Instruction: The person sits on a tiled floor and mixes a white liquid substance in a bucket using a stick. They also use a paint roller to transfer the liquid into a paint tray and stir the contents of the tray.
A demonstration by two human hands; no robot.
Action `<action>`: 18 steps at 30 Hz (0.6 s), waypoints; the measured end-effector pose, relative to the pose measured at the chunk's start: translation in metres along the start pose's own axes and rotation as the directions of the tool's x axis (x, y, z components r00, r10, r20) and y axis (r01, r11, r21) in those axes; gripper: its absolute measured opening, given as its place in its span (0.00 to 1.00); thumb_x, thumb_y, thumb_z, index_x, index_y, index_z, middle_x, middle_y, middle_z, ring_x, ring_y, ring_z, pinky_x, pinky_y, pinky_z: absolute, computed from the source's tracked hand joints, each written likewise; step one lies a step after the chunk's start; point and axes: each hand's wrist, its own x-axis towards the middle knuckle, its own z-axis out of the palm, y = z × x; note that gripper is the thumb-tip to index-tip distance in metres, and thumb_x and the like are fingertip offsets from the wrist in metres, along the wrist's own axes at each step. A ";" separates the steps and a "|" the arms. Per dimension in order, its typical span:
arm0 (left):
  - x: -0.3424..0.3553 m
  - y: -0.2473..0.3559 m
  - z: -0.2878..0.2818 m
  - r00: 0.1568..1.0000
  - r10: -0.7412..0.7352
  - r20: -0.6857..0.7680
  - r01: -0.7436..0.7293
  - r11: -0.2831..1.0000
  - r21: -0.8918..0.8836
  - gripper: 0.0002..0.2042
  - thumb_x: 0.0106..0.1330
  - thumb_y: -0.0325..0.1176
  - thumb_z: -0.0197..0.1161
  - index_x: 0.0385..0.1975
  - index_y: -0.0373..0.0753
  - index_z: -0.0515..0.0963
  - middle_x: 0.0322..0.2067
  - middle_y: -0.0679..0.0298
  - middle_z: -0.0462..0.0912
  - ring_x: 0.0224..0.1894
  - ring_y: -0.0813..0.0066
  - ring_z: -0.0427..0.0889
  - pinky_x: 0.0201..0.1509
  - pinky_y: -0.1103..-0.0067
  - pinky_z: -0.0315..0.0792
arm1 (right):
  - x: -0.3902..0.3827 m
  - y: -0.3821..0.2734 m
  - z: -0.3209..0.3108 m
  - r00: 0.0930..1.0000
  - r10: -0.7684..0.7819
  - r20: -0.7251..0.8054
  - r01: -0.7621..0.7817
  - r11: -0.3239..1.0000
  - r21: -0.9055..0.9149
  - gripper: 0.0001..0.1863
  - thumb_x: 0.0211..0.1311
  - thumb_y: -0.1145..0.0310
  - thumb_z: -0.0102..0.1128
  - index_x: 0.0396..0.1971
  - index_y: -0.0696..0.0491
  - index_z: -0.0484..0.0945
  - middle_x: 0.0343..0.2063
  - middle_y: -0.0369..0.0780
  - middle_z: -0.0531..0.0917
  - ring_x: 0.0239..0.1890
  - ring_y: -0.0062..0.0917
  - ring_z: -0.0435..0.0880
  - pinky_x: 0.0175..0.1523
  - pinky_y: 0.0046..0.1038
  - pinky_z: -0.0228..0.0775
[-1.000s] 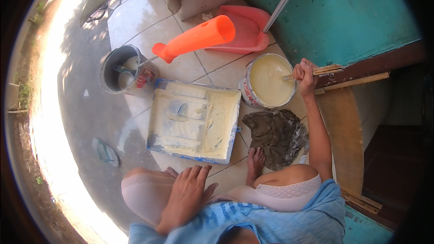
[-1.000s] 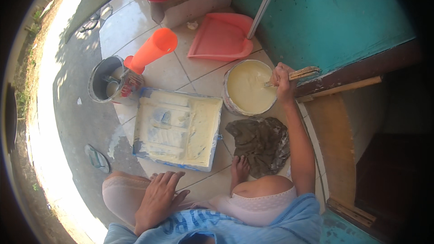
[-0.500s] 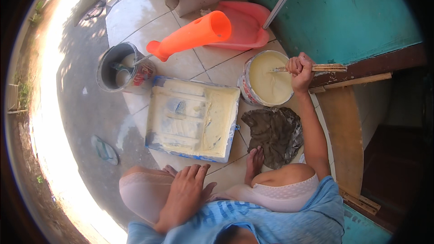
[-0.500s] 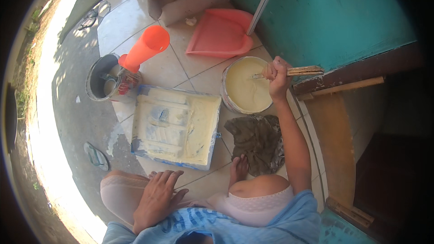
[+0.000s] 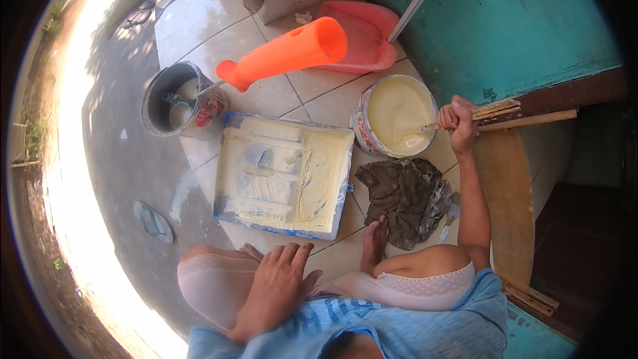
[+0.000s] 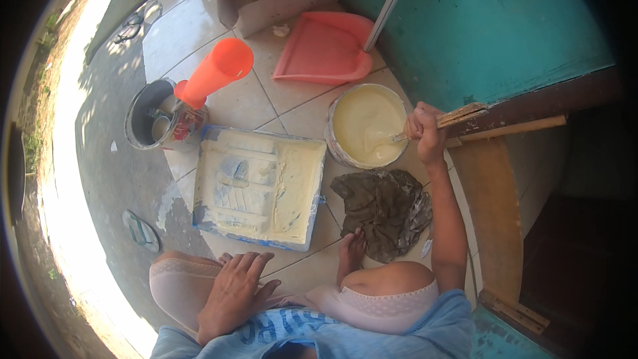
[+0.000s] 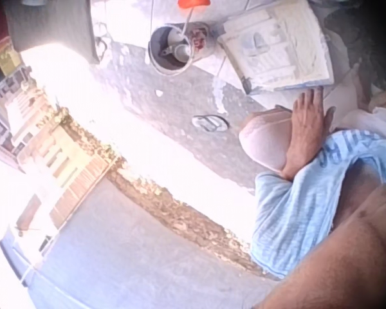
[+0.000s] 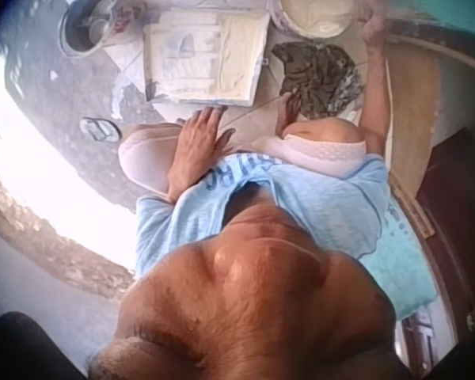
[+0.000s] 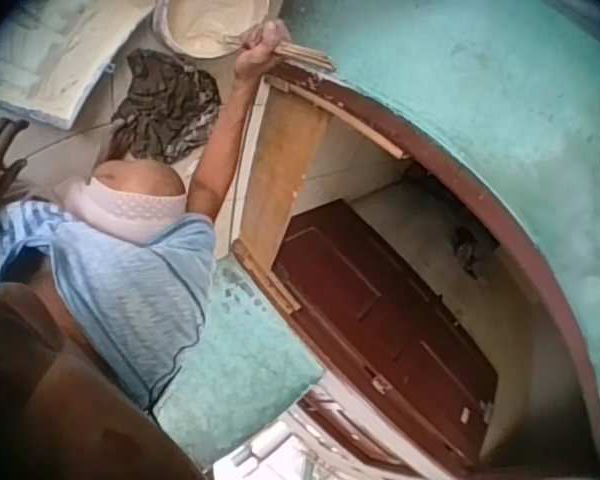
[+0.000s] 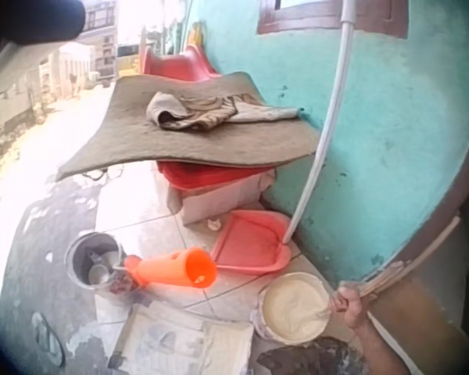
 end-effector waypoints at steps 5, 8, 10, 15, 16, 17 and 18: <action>-0.006 0.000 0.000 1.000 0.017 -0.026 -0.017 1.000 -0.006 0.23 0.64 0.40 0.62 0.56 0.36 0.70 0.45 0.54 0.76 0.50 0.56 0.75 0.56 0.67 0.69 | 0.018 0.030 0.012 0.976 -0.203 -0.076 0.203 0.979 -0.014 0.18 0.64 0.67 0.45 0.14 0.49 0.54 0.10 0.30 0.56 0.14 0.16 0.53 0.22 0.23 0.45; -0.006 -0.008 0.013 0.998 0.040 -0.039 -0.039 0.999 0.016 0.23 0.65 0.42 0.62 0.56 0.35 0.70 0.45 0.54 0.76 0.49 0.57 0.76 0.56 0.68 0.69 | 0.026 0.025 0.014 0.982 -0.178 -0.061 0.183 0.979 0.088 0.19 0.66 0.62 0.40 0.15 0.47 0.52 0.09 0.31 0.53 0.14 0.17 0.49 0.25 0.25 0.48; -0.008 -0.010 0.016 0.998 0.038 -0.041 -0.037 0.999 0.040 0.23 0.65 0.42 0.62 0.56 0.35 0.70 0.45 0.54 0.77 0.49 0.58 0.76 0.55 0.68 0.70 | 0.025 0.024 0.020 0.998 -0.052 -0.043 0.061 0.963 0.263 0.20 0.69 0.59 0.39 0.16 0.46 0.53 0.08 0.30 0.52 0.14 0.17 0.49 0.25 0.25 0.49; -0.013 -0.014 0.014 0.984 0.101 -0.149 -0.103 0.995 -0.009 0.19 0.63 0.37 0.63 0.48 0.33 0.71 0.43 0.55 0.76 0.50 0.60 0.74 0.54 0.70 0.68 | 0.006 0.028 0.021 0.998 0.050 0.027 -0.055 0.961 0.271 0.19 0.69 0.59 0.39 0.16 0.46 0.54 0.08 0.29 0.53 0.13 0.16 0.51 0.26 0.24 0.52; -0.012 -0.014 0.013 0.981 0.112 -0.157 -0.113 0.994 0.001 0.17 0.62 0.37 0.63 0.47 0.34 0.71 0.43 0.55 0.76 0.49 0.60 0.74 0.54 0.70 0.68 | 0.003 0.025 0.012 0.996 0.088 0.021 -0.090 0.959 0.270 0.19 0.69 0.59 0.40 0.17 0.46 0.54 0.08 0.29 0.54 0.14 0.16 0.52 0.26 0.24 0.53; -0.010 -0.016 0.010 0.979 0.122 -0.164 -0.121 0.993 0.012 0.16 0.62 0.36 0.63 0.45 0.34 0.72 0.42 0.55 0.76 0.48 0.60 0.75 0.53 0.70 0.68 | 0.002 0.024 0.007 0.992 0.127 0.014 -0.126 0.954 0.271 0.19 0.69 0.59 0.40 0.17 0.46 0.55 0.09 0.29 0.54 0.14 0.16 0.53 0.27 0.24 0.54; -0.010 -0.015 0.008 0.977 0.132 -0.166 -0.131 0.991 0.015 0.15 0.62 0.35 0.63 0.44 0.34 0.72 0.41 0.55 0.76 0.48 0.59 0.75 0.53 0.69 0.68 | 0.002 0.022 0.004 0.982 0.159 -0.097 -0.126 0.950 0.285 0.18 0.69 0.59 0.42 0.18 0.46 0.56 0.10 0.29 0.55 0.15 0.17 0.54 0.28 0.25 0.56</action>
